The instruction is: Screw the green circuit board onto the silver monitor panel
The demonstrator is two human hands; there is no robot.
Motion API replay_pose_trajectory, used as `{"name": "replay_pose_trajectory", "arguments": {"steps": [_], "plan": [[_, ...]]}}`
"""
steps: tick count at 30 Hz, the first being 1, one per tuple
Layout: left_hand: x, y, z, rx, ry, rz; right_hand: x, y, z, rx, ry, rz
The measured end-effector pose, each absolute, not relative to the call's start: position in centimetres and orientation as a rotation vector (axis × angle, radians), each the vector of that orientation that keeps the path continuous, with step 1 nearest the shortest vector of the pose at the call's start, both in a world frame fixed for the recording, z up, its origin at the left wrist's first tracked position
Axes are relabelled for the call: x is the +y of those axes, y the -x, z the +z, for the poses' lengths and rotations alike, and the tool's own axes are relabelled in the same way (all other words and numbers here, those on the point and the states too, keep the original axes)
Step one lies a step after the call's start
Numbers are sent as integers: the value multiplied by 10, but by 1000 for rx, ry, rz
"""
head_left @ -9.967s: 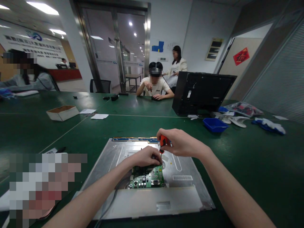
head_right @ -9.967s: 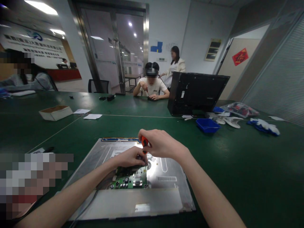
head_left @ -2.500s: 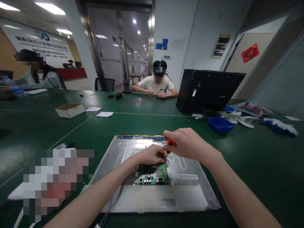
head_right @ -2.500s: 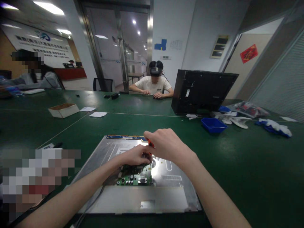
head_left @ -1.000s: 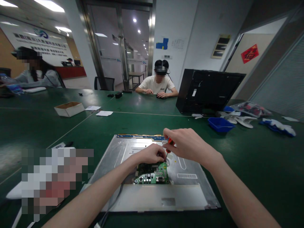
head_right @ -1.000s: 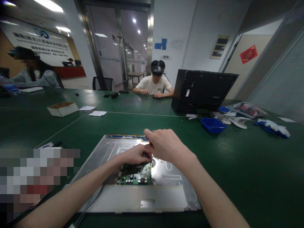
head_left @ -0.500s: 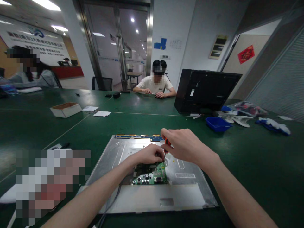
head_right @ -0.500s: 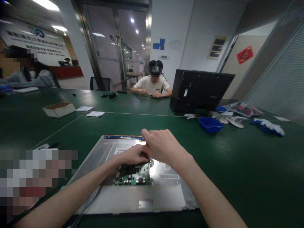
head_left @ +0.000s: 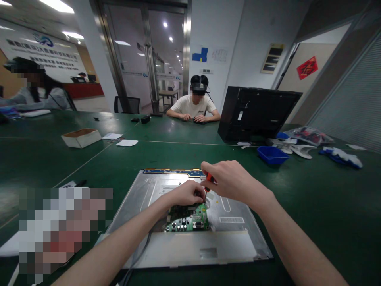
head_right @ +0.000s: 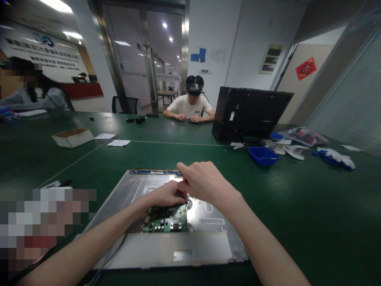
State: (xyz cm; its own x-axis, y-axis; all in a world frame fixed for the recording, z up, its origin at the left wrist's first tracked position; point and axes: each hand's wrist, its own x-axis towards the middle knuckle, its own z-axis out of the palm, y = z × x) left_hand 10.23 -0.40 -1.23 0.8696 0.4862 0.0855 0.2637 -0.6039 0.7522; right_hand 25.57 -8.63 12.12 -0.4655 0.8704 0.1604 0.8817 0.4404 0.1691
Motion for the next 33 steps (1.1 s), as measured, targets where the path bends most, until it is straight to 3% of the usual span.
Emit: {"name": "replay_pose_trajectory", "arguments": {"steps": [10, 16, 33], "plan": [[-3, -103, -13, 522, -2280, 384, -92, -260, 127, -2687, 1431, -185], [-4, -103, -10, 551, -2244, 323, -86, -259, 123, -2663, 1558, -347], [-4, -102, -6, 550, -2266, 309, -87, -258, 124, -2643, 1602, -355]]}}
